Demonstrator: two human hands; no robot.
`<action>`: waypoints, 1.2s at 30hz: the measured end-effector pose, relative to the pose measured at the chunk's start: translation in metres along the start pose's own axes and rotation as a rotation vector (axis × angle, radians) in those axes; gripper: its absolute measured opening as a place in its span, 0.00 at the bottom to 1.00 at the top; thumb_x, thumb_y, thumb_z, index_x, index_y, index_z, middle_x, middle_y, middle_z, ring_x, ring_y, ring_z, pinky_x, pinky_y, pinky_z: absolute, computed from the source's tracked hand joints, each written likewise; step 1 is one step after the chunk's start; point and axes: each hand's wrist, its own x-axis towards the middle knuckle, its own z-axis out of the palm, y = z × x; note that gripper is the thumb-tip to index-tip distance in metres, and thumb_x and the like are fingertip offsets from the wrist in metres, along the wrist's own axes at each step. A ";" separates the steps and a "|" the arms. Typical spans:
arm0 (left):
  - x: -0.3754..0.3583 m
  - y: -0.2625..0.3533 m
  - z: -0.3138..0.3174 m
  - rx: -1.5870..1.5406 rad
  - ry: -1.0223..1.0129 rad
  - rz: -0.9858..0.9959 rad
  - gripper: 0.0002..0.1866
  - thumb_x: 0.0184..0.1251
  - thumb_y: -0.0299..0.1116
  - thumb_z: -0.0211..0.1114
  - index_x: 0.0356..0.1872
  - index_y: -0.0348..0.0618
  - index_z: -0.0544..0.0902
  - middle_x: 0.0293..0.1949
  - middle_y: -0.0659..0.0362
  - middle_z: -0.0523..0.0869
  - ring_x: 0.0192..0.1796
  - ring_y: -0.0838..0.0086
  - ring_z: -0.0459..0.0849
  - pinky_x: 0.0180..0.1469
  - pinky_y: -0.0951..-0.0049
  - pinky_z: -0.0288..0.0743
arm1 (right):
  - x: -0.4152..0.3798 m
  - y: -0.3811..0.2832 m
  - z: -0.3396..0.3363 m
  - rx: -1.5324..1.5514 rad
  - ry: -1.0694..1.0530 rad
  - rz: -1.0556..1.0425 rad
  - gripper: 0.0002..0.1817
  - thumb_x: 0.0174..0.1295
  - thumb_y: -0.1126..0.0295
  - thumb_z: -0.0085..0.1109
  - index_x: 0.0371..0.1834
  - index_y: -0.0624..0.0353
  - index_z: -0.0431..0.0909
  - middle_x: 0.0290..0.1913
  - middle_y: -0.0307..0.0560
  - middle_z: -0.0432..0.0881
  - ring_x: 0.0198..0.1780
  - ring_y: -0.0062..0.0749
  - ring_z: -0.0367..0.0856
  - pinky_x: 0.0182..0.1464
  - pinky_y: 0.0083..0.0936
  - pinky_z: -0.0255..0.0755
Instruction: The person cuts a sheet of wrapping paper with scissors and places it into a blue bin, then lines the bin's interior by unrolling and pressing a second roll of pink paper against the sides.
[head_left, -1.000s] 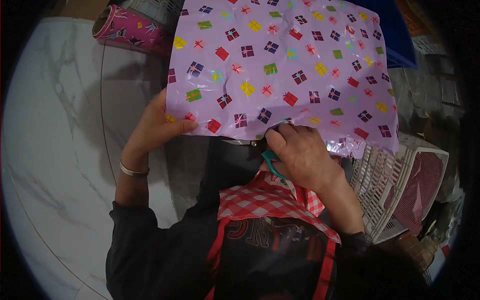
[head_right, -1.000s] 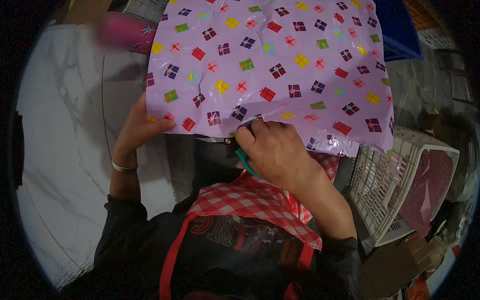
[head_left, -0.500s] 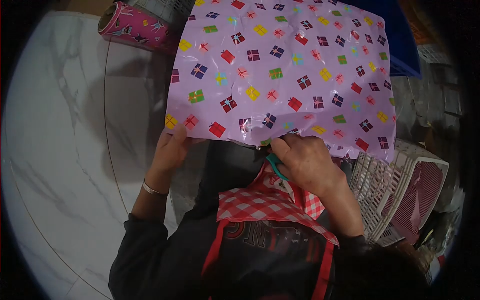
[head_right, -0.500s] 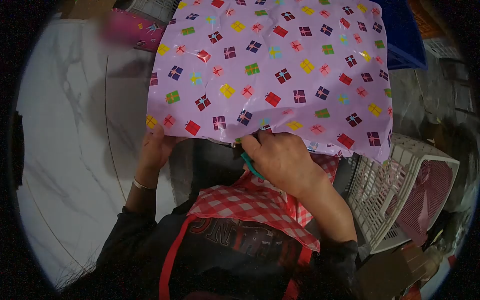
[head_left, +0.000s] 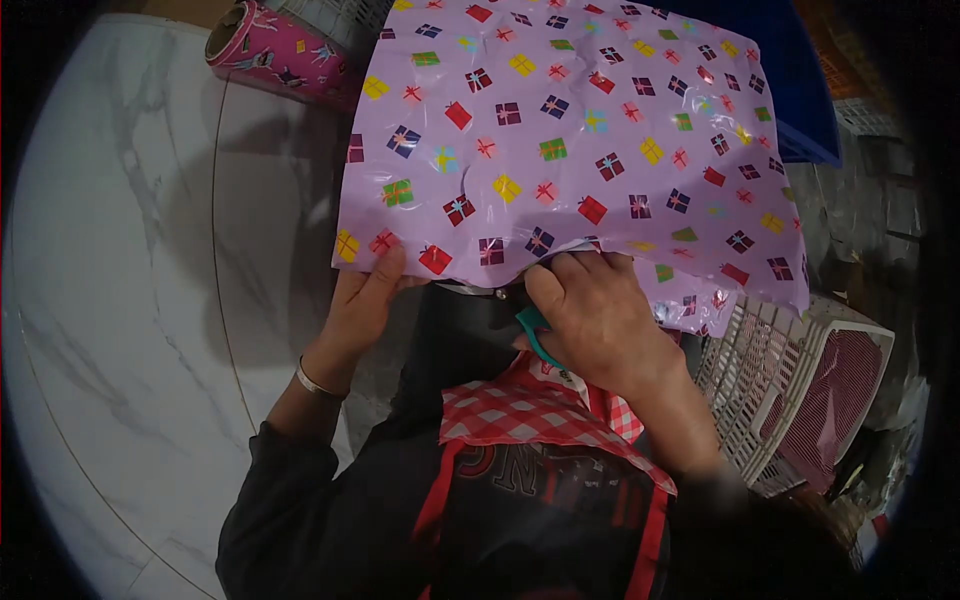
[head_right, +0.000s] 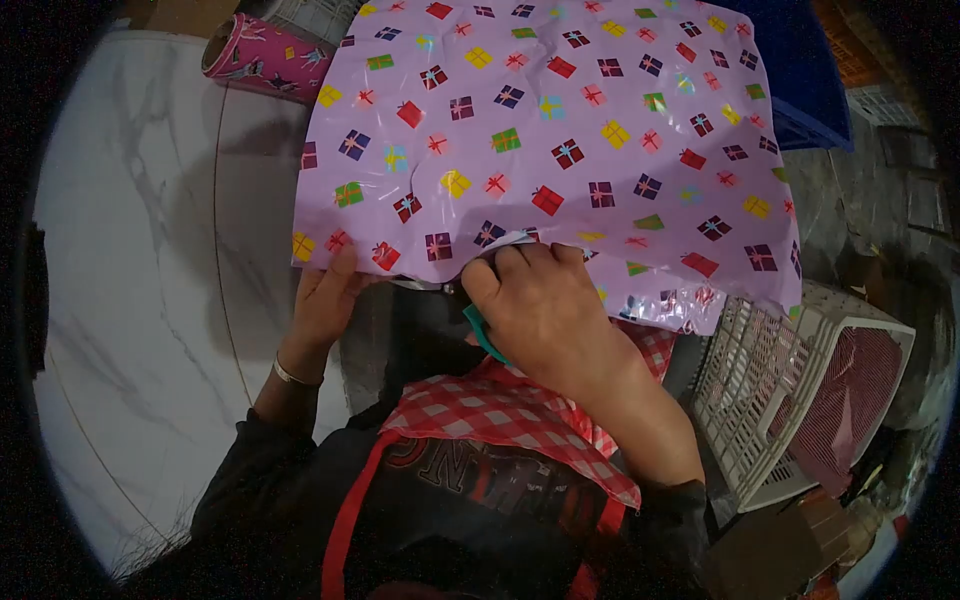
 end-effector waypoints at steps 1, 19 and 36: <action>-0.001 0.000 0.002 0.000 0.003 0.002 0.18 0.79 0.35 0.50 0.64 0.42 0.69 0.57 0.58 0.79 0.57 0.71 0.81 0.56 0.67 0.79 | 0.000 0.000 -0.001 0.000 0.000 -0.004 0.23 0.44 0.59 0.72 0.39 0.55 0.72 0.33 0.45 0.78 0.40 0.43 0.81 0.43 0.40 0.71; -0.004 -0.005 -0.002 -0.217 0.103 0.000 0.21 0.80 0.39 0.47 0.66 0.39 0.66 0.59 0.55 0.77 0.59 0.68 0.80 0.57 0.65 0.80 | -0.001 0.002 0.001 0.064 -0.128 0.028 0.29 0.38 0.57 0.77 0.40 0.56 0.72 0.35 0.46 0.78 0.42 0.45 0.79 0.48 0.41 0.67; -0.022 -0.029 0.026 0.050 -0.123 0.124 0.32 0.59 0.25 0.66 0.65 0.38 0.64 0.57 0.53 0.76 0.61 0.68 0.75 0.62 0.65 0.69 | 0.000 0.005 -0.012 0.236 -0.073 -0.025 0.32 0.42 0.52 0.78 0.41 0.61 0.71 0.28 0.49 0.79 0.31 0.49 0.81 0.32 0.39 0.73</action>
